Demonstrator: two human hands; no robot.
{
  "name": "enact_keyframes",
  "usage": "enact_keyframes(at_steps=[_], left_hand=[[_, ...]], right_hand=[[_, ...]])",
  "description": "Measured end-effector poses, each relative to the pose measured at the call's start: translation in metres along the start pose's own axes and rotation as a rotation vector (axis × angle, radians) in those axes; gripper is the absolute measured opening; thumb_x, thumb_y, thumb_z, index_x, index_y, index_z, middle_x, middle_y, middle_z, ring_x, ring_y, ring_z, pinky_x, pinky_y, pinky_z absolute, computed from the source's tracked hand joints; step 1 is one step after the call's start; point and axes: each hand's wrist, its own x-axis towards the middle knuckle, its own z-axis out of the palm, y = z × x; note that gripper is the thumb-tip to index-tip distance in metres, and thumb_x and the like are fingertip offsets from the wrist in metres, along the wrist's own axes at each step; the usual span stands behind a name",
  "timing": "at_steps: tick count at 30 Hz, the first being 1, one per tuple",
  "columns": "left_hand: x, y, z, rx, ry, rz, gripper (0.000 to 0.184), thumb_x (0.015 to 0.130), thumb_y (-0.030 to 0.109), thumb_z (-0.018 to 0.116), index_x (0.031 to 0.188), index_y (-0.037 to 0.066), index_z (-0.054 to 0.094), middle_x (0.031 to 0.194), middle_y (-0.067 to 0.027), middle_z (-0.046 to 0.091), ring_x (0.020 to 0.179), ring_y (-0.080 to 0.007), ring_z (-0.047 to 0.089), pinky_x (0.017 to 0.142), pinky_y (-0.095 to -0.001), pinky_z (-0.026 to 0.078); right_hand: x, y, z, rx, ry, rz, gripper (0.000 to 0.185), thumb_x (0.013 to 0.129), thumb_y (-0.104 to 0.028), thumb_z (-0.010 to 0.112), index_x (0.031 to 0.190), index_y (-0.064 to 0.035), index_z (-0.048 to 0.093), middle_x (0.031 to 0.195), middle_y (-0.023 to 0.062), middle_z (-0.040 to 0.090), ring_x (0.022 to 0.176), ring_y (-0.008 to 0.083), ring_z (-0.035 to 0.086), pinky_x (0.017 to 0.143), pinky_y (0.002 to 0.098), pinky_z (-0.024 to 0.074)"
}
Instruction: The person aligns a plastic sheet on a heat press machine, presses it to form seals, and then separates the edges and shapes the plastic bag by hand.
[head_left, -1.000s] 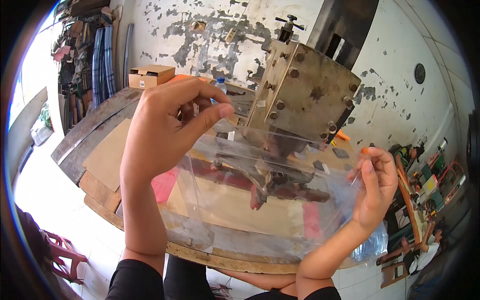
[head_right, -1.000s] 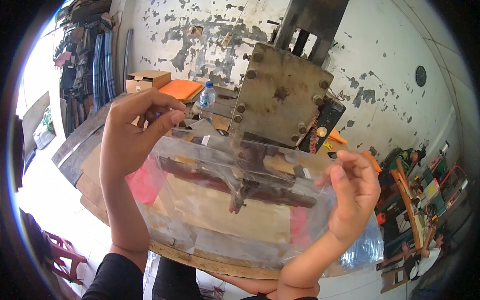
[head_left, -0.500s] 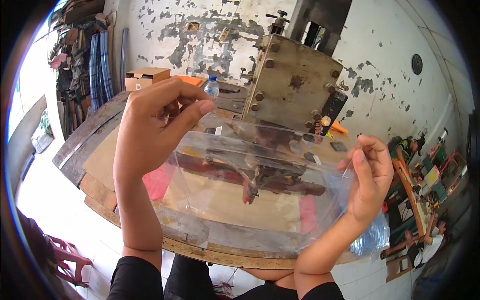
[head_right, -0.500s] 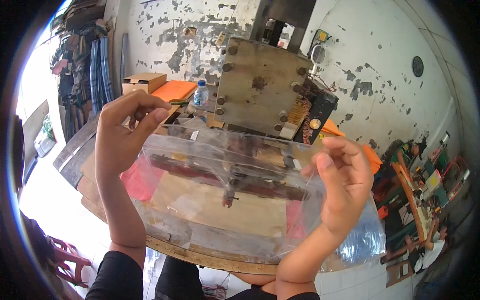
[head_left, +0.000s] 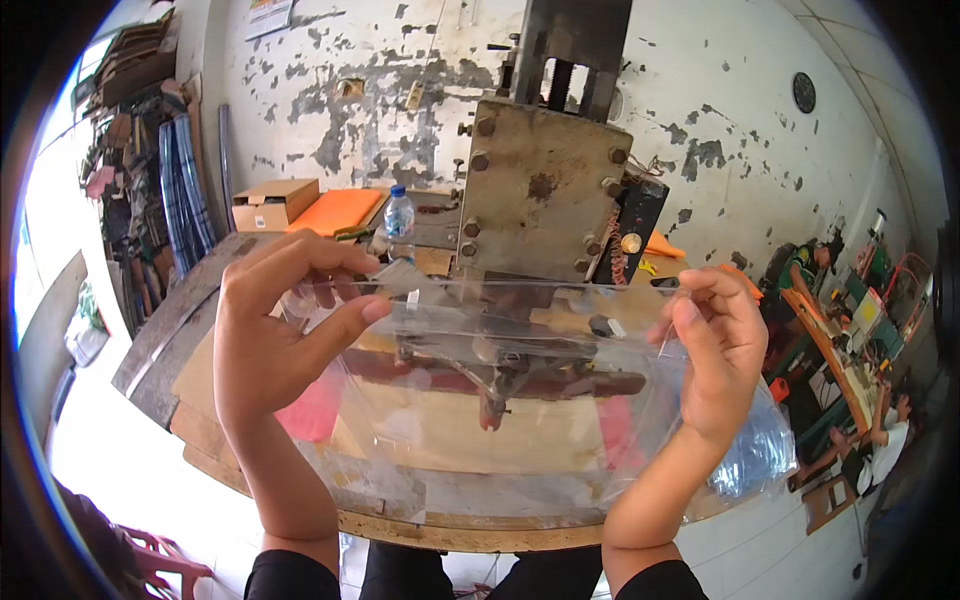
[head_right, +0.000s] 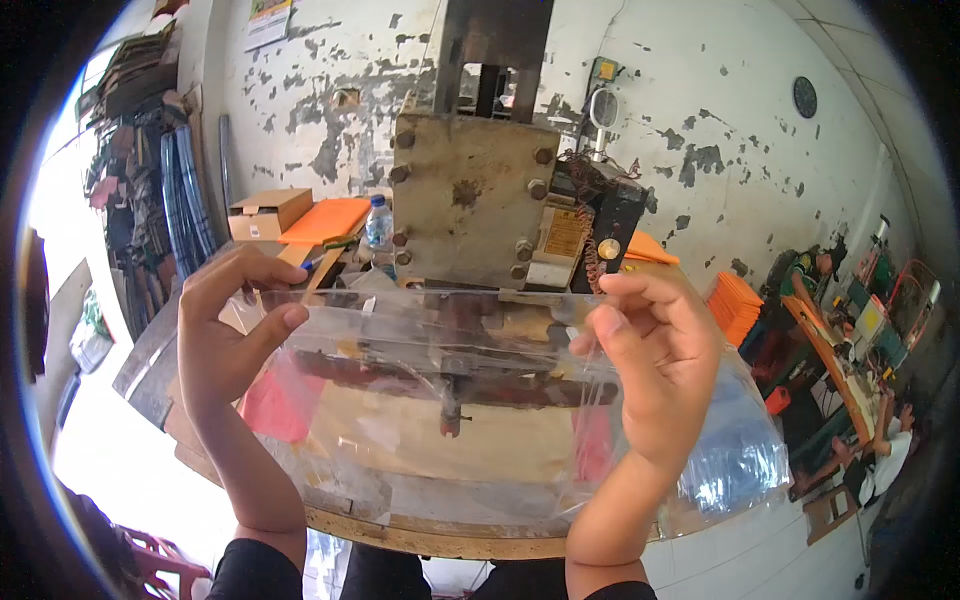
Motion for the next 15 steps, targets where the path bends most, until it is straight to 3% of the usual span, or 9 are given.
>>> enact_keyframes(at_steps=[10,15], left_hand=[[0.000,-0.031,-0.010,-0.055,-0.090,-0.221,0.032,0.077,0.010,0.090,0.104,0.001,0.076,0.084,-0.0034,0.072,0.080,-0.0106,0.066,0.074,-0.0270,0.051],[-0.001,-0.052,-0.013,-0.131,-0.085,-0.328,0.021,0.082,0.012,0.088,0.090,0.001,0.072,0.080,-0.0013,0.070,0.075,-0.0091,0.061,0.073,-0.0265,0.049]], right_hand=[[-0.002,0.005,0.023,-0.016,0.023,0.040,0.020,0.096,0.000,0.073,0.115,0.0048,0.069,0.090,0.0069,0.069,0.076,0.0132,0.068,0.073,0.0285,0.0582],[-0.002,0.010,0.028,-0.010,0.039,0.011,0.021,0.096,-0.001,0.073,0.115,0.0046,0.068,0.089,0.0072,0.070,0.075,0.0135,0.068,0.072,0.0281,0.0577]])
